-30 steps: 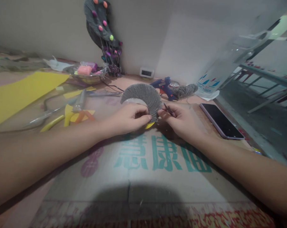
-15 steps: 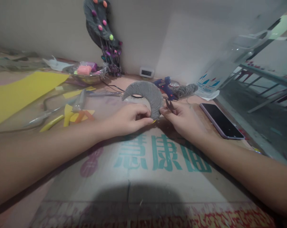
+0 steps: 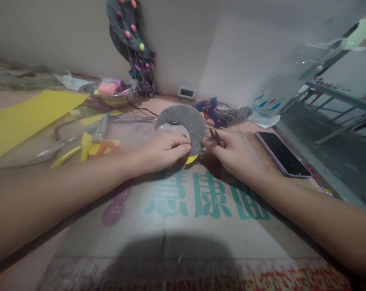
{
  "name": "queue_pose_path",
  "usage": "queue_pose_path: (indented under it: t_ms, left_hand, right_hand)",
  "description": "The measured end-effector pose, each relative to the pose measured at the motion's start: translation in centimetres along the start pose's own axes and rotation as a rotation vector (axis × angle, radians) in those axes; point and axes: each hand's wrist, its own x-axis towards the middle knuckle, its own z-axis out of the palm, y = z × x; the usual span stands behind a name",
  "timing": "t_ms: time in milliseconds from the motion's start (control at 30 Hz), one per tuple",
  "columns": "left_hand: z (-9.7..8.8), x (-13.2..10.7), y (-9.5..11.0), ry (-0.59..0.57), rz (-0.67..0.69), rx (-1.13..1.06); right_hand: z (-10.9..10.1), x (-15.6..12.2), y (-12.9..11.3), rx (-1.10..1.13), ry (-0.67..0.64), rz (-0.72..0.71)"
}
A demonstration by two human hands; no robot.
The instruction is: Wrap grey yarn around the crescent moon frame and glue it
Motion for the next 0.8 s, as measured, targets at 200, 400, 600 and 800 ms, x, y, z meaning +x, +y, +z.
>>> queue_pose_path:
  t_ms: [200, 400, 600, 800]
  left_hand:
    - [0.19, -0.01, 0.17, -0.007, -0.041, 0.016]
    - [0.18, -0.04, 0.33, 0.002, 0.039, 0.050]
    - [0.17, -0.08, 0.14, 0.034, 0.133, 0.066]
    - [0.21, -0.17, 0.00, 0.064, 0.162, 0.109]
  right_hand:
    - [-0.02, 0.01, 0.13, -0.010, 0.006, -0.012]
    - [0.02, 0.10, 0.37, -0.004, 0.009, -0.015]
    - [0.11, 0.26, -0.12, 0.094, -0.020, -0.017]
    - [0.25, 0.23, -0.42, 0.186, -0.049, 0.031]
